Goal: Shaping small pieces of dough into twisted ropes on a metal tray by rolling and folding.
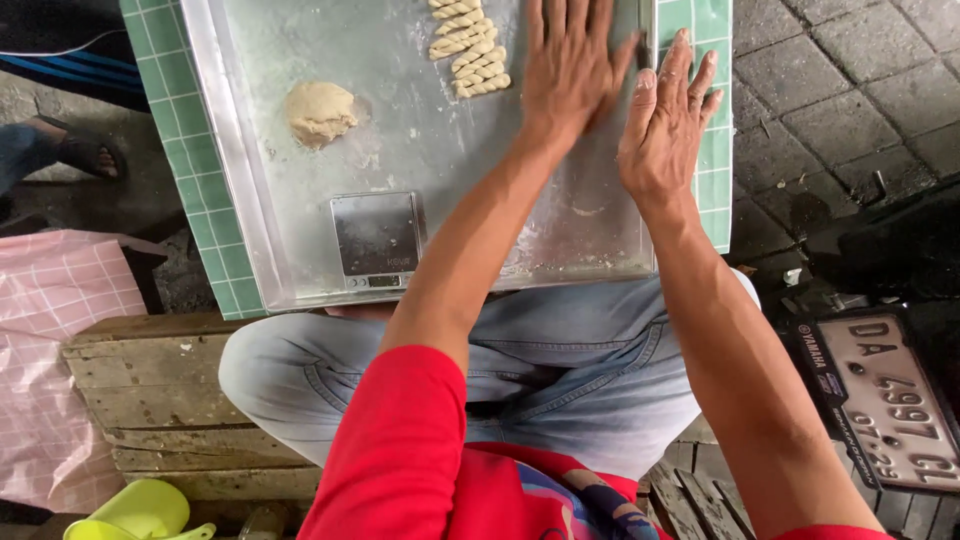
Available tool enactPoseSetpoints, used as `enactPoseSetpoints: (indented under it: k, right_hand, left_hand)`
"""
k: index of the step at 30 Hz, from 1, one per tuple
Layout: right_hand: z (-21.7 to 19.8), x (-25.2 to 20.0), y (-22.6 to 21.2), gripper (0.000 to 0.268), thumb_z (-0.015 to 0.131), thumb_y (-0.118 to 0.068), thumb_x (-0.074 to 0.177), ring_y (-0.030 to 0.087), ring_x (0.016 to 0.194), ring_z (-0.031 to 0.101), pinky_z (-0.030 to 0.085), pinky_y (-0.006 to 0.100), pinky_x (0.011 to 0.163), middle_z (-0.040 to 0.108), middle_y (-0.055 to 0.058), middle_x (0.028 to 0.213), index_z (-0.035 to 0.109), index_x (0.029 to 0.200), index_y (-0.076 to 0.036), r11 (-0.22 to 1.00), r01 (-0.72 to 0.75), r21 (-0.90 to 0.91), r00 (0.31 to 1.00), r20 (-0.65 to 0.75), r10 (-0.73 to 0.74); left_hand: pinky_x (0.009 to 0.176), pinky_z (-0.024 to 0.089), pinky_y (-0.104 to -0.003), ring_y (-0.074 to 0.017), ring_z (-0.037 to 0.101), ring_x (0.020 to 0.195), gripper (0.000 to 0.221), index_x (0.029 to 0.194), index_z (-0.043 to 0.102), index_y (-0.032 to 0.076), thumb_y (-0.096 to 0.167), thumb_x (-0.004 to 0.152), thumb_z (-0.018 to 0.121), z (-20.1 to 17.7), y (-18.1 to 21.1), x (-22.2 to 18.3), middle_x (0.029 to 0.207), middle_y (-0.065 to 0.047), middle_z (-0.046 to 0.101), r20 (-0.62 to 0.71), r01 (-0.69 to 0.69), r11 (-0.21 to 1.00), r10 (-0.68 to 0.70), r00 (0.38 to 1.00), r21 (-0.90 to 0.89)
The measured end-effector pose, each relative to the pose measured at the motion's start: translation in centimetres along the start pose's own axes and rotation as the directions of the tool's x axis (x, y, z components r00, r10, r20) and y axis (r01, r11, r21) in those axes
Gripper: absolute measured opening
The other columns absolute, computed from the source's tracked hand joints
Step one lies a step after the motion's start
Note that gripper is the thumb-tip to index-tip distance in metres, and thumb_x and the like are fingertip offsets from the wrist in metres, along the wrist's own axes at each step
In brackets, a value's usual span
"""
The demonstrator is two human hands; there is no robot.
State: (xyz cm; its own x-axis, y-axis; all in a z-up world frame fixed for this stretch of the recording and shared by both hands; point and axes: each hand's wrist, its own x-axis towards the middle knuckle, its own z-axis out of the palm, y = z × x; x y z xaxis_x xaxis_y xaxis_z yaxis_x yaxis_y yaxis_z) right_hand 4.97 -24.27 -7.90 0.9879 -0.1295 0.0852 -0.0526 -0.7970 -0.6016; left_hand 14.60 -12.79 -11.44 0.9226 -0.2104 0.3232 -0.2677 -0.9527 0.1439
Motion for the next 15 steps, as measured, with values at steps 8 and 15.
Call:
enactPoseSetpoints:
  k: [8,15]
  right_hand:
    - [-0.3,-0.7,-0.3,0.057,0.017,-0.039,0.117,0.035,0.157,-0.006,-0.008,0.069,0.126,0.023,0.008,0.175,0.021,0.167,-0.011,0.988,0.13,0.087,0.985,-0.126,-0.118]
    - [-1.9,-4.4,-2.2,0.05,0.027,-0.025,0.116,0.029,0.159,0.0,-0.01,0.06,0.129,0.036,0.002,0.17,0.037,0.164,-0.013,0.954,0.292,0.063,0.912,-0.319,-0.257]
  left_hand:
    - [0.129,0.004,-0.058,-0.0363,-0.003,0.159,0.11,0.167,0.009,0.005,0.083,0.11,0.06,-8.4,1.2,-9.7,0.174,-0.017,0.004,0.371,-0.12,0.991,0.09,0.924,0.057]
    - [0.132,0.01,-0.061,-0.0281,0.018,0.16,0.086,0.159,0.03,0.007,0.016,0.084,0.071,-10.4,-2.9,-13.2,0.169,-0.009,0.03,0.104,-0.092,0.978,0.113,0.988,-0.187]
